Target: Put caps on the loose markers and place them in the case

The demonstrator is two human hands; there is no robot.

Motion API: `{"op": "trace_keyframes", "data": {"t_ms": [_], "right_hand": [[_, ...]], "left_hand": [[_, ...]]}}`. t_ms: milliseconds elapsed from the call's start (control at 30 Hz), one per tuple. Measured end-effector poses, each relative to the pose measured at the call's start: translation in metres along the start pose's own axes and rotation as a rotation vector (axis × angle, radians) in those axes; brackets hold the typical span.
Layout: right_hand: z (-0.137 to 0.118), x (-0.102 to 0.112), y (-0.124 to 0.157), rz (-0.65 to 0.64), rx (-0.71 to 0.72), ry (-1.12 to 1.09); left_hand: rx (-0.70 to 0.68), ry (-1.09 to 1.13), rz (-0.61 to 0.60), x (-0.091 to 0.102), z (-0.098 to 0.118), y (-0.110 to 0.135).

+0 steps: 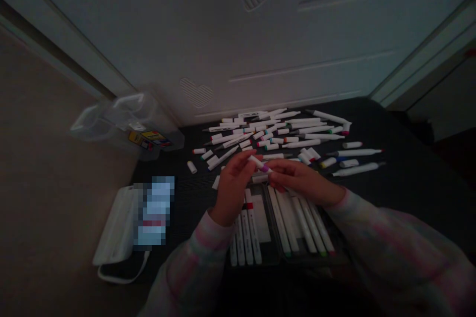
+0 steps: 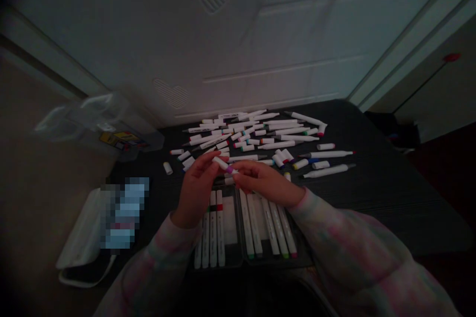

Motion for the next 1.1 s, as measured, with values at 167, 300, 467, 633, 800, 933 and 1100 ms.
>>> {"op": "trace_keyframes", "data": {"t_ms": [167, 300, 467, 633, 800, 933, 1100], "right_hand": [[-0.004, -0.004, 0.003, -0.007, 0.004, -0.003], [-0.009, -0.003, 0.004, 0.021, 0.042, -0.012], [-0.014, 0.001, 0.004, 0.074, 0.123, -0.115], [-0.017, 0.0, 0.003, 0.077, 0.214, -0.308], [-0.022, 0.0, 0.004, 0.093, 0.278, -0.62], [-0.023, -0.001, 0.005, 0.101, 0.278, -0.697], [-0.022, -0.001, 0.006, 0.115, 0.273, -0.734]], "left_hand": [[-0.081, -0.301, -0.059, -0.008, 0.013, 0.008], [-0.173, -0.46, -0.106, -0.013, 0.016, 0.015], [-0.158, -0.467, -0.053, -0.008, 0.01, 0.017], [-0.037, -0.449, -0.132, -0.013, -0.001, 0.013], [-0.001, -0.455, -0.2, -0.017, -0.003, 0.014], [0.087, -0.392, -0.328, -0.026, -0.012, 0.016], [0.227, -0.246, -0.345, -0.032, -0.021, 0.017]]}}
Point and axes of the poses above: each hand's wrist, its own y-axis away from the middle knuckle, its own x-axis out of the back of the hand, z = x × y, the point moved 7 cm from there along -y, towards the middle knuckle, and after that the axes turned 5 degrees about -z, right-handed, at the moved point
